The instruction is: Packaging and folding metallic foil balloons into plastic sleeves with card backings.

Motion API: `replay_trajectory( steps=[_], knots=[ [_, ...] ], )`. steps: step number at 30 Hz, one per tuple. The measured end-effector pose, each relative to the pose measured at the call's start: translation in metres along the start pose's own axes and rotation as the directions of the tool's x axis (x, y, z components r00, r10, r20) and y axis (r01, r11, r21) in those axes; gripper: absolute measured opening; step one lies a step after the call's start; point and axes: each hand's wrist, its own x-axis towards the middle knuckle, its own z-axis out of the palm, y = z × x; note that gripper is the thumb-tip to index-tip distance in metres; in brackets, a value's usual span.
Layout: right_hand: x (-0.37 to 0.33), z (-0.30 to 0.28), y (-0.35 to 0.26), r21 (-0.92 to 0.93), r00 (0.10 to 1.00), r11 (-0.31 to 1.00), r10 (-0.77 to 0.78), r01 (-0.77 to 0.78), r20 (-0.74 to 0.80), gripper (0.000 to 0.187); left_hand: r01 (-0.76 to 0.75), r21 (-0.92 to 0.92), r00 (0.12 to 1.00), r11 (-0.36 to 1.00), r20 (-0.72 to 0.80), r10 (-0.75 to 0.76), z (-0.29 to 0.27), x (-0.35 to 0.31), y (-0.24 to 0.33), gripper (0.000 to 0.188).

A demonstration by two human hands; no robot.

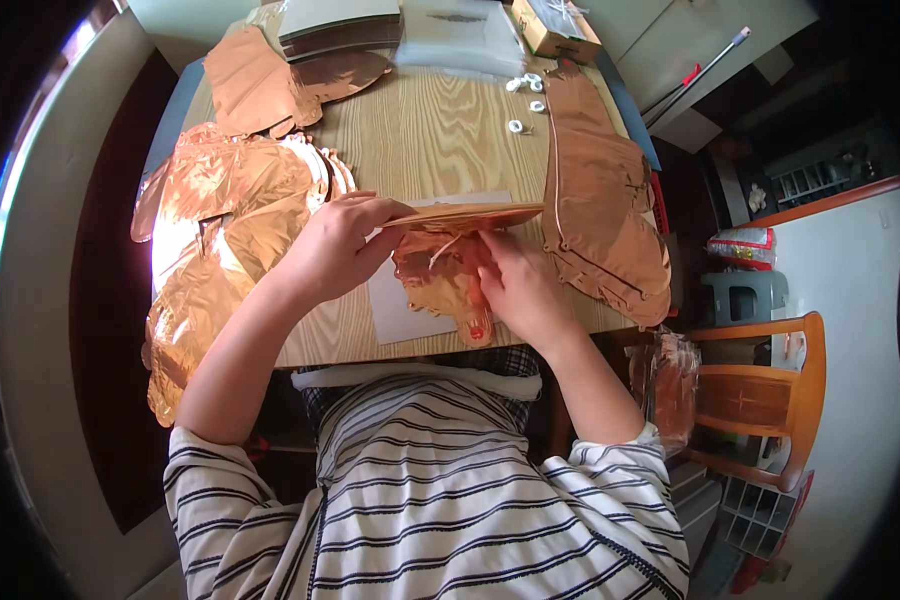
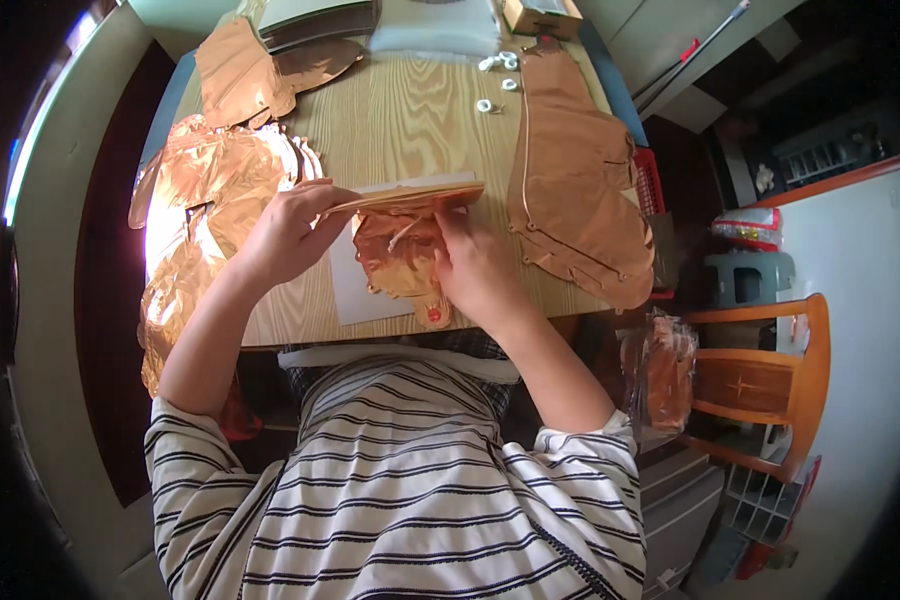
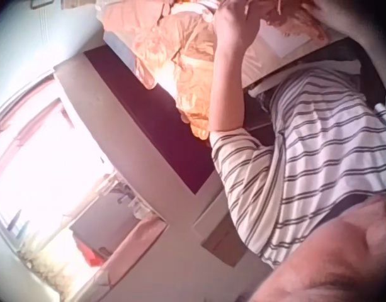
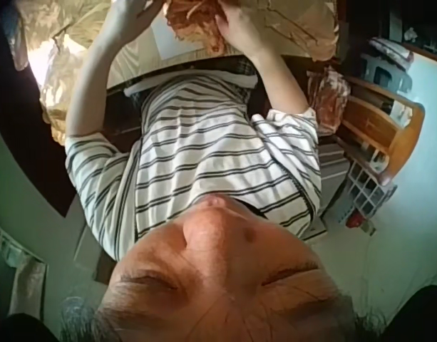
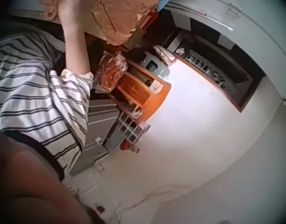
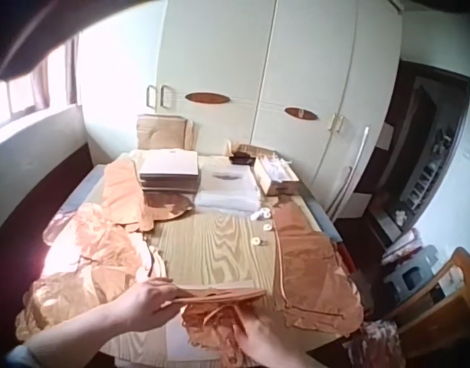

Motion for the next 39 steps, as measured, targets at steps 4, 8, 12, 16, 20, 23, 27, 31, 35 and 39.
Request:
replay_trajectory(
  steps=[4,8,12,16,20,23,27,31,35,39],
  knots=[
    [-0.030,-0.008,0.011,-0.160,0.956,0.958,-0.200,0.237,0.216,0.072,-0.006,0.029,0.999,1.000,0.051,0.004,-0.004,0.003,0.005,0.019],
    [-0.054,-0.020,0.003,-0.181,0.894,0.927,-0.242,0.328,0.377,0.084,-0.048,0.062,0.998,0.997,0.041,0.046,-0.006,0.005,0.009,0.020],
    [-0.069,-0.007,0.007,-0.270,0.903,0.870,-0.351,0.412,0.248,0.061,-0.105,0.077,0.994,0.992,0.003,0.105,-0.006,0.010,0.009,0.017],
    [-0.072,0.000,0.009,-0.199,0.903,0.881,-0.417,0.429,0.098,0.031,-0.081,0.089,0.997,0.993,-0.004,0.081,-0.007,0.014,0.013,0.015],
    [-0.060,0.001,0.017,-0.023,0.937,0.937,-0.349,0.349,0.023,0.026,-0.042,0.072,0.999,0.997,0.018,0.041,-0.009,0.018,0.016,0.014],
    [-0.034,-0.011,0.005,0.175,0.996,0.982,-0.081,0.076,0.022,0.013,-0.075,0.103,0.997,0.992,0.009,0.075,-0.008,0.019,0.014,0.014],
    [-0.001,-0.004,0.016,0.124,0.948,0.942,0.302,-0.313,0.096,0.017,-0.122,0.090,0.992,0.988,0.034,0.120,-0.002,0.017,0.010,0.014],
    [0.017,0.008,0.023,-0.123,0.957,0.950,0.290,-0.288,-0.006,0.027,-0.173,0.116,0.985,0.978,0.050,0.168,0.007,0.007,0.007,0.020],
    [0.014,0.019,0.029,-0.448,0.965,0.861,0.160,-0.240,-0.209,0.026,-0.337,0.162,0.941,0.927,0.080,0.328,0.018,-0.005,0.003,0.027],
    [-0.004,0.006,0.034,-0.613,0.949,0.741,0.107,-0.275,-0.296,0.021,-0.434,0.218,0.901,0.874,0.104,0.421,0.037,-0.018,-0.011,0.028]
  ],
)
